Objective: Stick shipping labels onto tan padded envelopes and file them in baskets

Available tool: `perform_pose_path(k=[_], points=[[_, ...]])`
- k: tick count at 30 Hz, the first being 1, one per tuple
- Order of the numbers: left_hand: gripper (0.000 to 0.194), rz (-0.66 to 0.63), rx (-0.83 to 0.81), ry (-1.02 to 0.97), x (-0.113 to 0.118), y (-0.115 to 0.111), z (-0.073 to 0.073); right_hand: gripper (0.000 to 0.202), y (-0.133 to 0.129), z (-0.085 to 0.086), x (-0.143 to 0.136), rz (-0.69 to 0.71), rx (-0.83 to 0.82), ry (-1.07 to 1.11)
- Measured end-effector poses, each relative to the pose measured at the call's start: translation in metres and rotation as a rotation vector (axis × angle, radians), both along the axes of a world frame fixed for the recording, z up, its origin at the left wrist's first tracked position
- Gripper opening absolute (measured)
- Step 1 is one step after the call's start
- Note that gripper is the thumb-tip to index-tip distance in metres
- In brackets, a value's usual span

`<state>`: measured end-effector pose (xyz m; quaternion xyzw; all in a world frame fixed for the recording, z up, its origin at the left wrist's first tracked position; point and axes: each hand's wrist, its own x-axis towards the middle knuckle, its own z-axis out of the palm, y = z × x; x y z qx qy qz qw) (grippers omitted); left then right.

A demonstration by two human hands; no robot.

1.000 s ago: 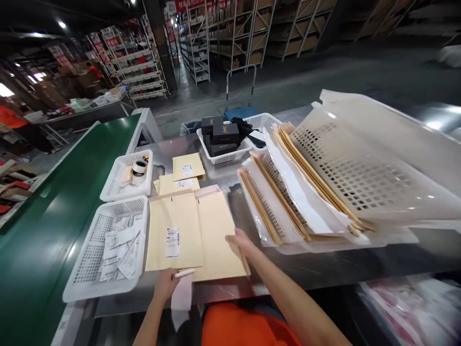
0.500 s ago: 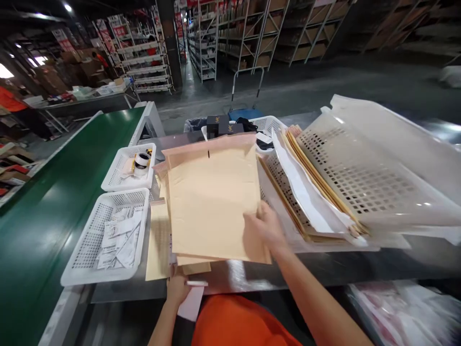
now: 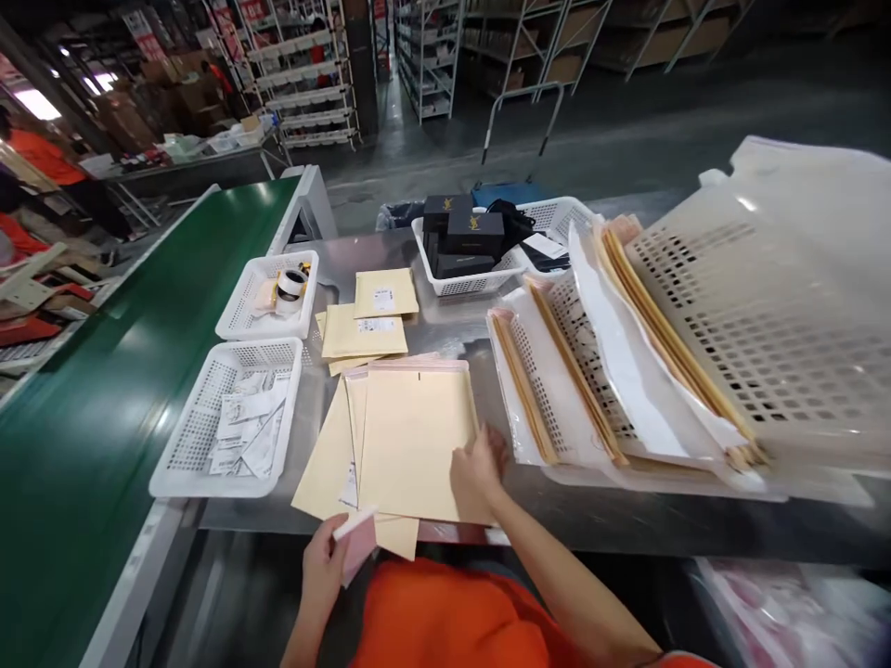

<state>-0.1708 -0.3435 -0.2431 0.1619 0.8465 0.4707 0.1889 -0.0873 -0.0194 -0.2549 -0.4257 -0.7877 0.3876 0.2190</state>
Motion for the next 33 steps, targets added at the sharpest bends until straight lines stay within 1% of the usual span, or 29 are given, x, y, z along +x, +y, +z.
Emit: perform_pose_path(k=[1,2,3,4,6,7,8,9,10,11,13,14,15,17,20,21,22,23,25,26,27,29,31,33], points=[[0.032,0.036,0.064,-0.004,0.0,0.009,0.016,0.059,-0.006,0.007,0.0,0.005,0.0,0.004],[0.028,0.053,0.11,0.018,-0.001,0.018,0.034,0.056,-0.015,0.016,-0.001,0.055,-0.04,0.018],[0.023,0.057,0.14,0.064,-0.001,0.028,0.052,0.051,-0.026,0.027,-0.001,0.153,-0.138,0.025],[0.017,0.057,0.18,0.122,0.0,0.037,0.069,0.05,-0.038,0.041,-0.002,0.283,-0.301,0.023],[0.012,0.03,0.273,0.253,0.007,0.051,0.098,0.06,-0.063,0.071,-0.001,0.541,-0.77,-0.007],[0.011,-0.001,0.325,0.314,0.012,0.056,0.109,0.066,-0.074,0.085,0.001,0.617,-1.002,-0.007],[0.012,-0.045,0.373,0.366,0.019,0.059,0.117,0.068,-0.084,0.099,0.002,0.65,-1.177,0.031],[0.013,-0.09,0.415,0.403,0.025,0.06,0.123,0.065,-0.09,0.111,0.003,0.651,-1.281,0.112],[0.015,-0.112,0.451,0.403,0.032,0.059,0.127,0.062,-0.095,0.122,0.003,0.633,-1.317,0.225],[0.014,-0.105,0.479,0.369,0.038,0.058,0.129,0.059,-0.096,0.131,0.004,0.601,-1.296,0.344],[0.006,-0.034,0.496,0.238,0.046,0.053,0.131,0.056,-0.095,0.145,0.005,0.539,-1.183,0.523],[0.012,0.017,0.491,0.182,0.047,0.051,0.132,0.05,-0.094,0.151,0.006,0.523,-1.123,0.565],[0.024,0.061,0.489,0.123,0.047,0.05,0.135,0.044,-0.093,0.155,0.008,0.516,-1.064,0.588],[0.051,0.103,0.522,-0.037,0.042,0.051,0.142,0.036,-0.093,0.162,0.011,0.526,-0.947,0.602],[0.091,0.07,0.589,-0.364,0.032,0.063,0.157,0.039,-0.1,0.164,0.018,0.56,-0.785,0.57],[0.1,0.056,0.583,-0.416,0.03,0.068,0.162,0.041,-0.103,0.163,0.02,0.572,-0.74,0.552],[0.101,0.05,0.555,-0.417,0.028,0.073,0.164,0.042,-0.105,0.161,0.022,0.583,-0.698,0.538],[0.093,0.053,0.517,-0.403,0.028,0.076,0.165,0.045,-0.106,0.16,0.023,0.588,-0.656,0.527],[0.064,0.058,0.456,-0.39,0.027,0.082,0.16,0.049,-0.105,0.158,0.026,0.585,-0.566,0.485],[0.052,0.053,0.442,-0.386,0.028,0.083,0.155,0.048,-0.103,0.158,0.027,0.581,-0.513,0.45],[0.044,0.044,0.435,-0.381,0.028,0.085,0.149,0.044,-0.1,0.159,0.028,0.575,-0.448,0.41],[0.039,0.034,0.436,-0.333,0.027,0.087,0.137,0.026,-0.094,0.16,0.03,0.549,-0.292,0.346],[0.039,0.021,0.417,-0.259,0.027,0.089,0.129,0.009,-0.089,0.162,0.032,0.523,-0.155,0.341],[0.041,-0.013,0.378,-0.207,0.028,0.092,0.127,0.005,-0.086,0.162,0.035,0.547,-0.108,0.368]])
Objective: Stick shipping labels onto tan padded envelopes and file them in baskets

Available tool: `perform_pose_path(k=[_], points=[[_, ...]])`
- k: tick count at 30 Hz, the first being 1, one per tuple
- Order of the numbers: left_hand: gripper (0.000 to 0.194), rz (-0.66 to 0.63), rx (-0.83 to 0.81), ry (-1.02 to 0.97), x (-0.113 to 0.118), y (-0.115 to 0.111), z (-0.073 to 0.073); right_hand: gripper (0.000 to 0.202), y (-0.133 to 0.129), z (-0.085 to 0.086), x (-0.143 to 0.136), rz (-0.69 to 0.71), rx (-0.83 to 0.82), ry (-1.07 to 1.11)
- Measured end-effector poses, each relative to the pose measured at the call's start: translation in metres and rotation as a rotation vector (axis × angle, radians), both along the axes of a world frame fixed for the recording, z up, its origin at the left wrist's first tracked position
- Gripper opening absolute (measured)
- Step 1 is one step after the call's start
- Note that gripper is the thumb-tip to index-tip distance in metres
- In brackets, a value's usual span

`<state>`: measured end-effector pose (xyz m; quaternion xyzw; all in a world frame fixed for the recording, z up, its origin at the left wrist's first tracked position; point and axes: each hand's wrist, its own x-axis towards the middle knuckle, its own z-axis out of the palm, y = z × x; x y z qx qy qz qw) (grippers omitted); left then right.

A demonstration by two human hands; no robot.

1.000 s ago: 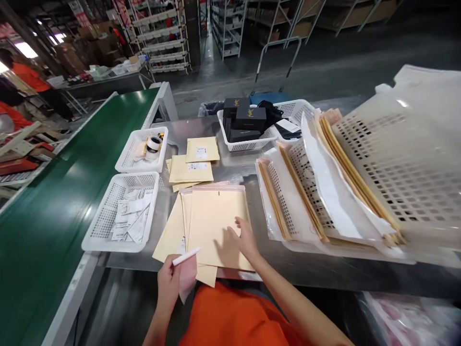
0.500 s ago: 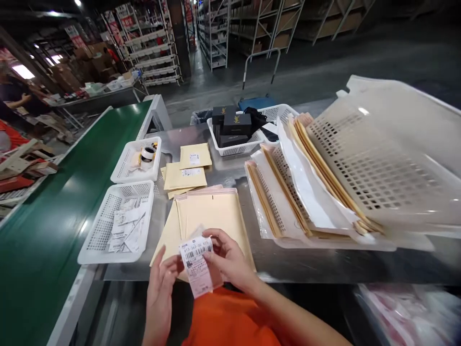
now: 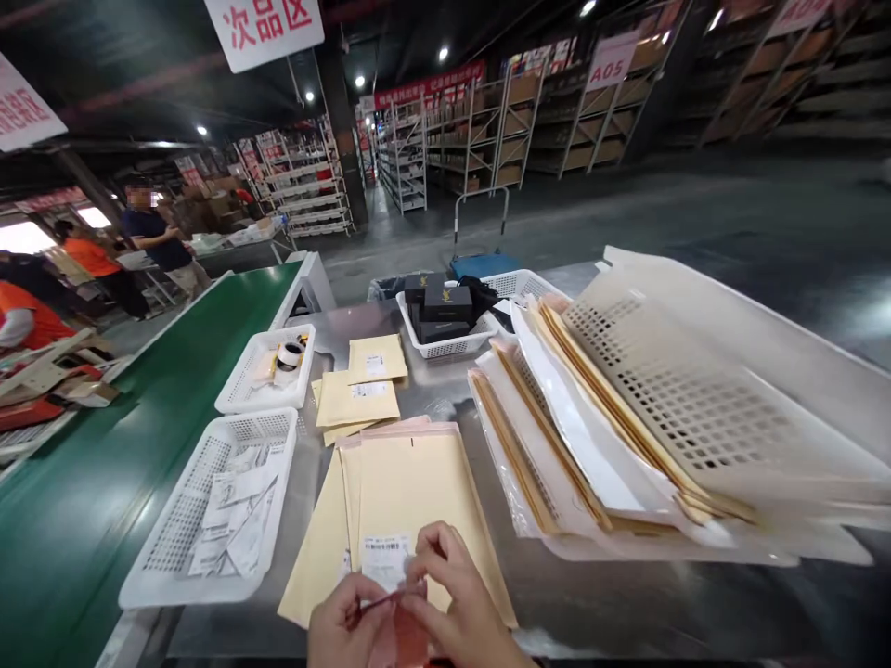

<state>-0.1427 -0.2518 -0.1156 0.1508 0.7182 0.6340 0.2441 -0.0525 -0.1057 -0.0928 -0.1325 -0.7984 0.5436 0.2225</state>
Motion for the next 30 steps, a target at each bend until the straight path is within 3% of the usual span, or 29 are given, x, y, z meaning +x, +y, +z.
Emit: perform_pose_path(k=[4,8,15,21,27,30], points=[[0.047,-0.023,-0.076,0.107,0.003,0.005,0.008,0.006,0.004,0.001,0.005,0.122,-0.064,-0.023],[0.053,-0.022,-0.191,0.179,0.004,0.006,0.011,0.007,0.008,0.006,0.007,0.106,-0.148,-0.087],[0.043,-0.037,-0.088,0.104,0.01,0.002,-0.003,0.02,0.011,0.004,-0.003,0.154,-0.406,-0.22],[0.042,0.006,-0.11,0.071,0.014,-0.006,-0.014,0.006,0.003,-0.004,-0.003,0.12,-0.231,-0.085],[0.044,-0.035,-0.287,0.068,0.015,-0.012,0.006,0.015,-0.006,-0.002,0.006,0.096,-0.046,0.048],[0.043,0.003,-0.361,0.21,0.016,-0.013,0.008,0.018,0.002,0.005,0.008,0.09,-0.01,0.13]])
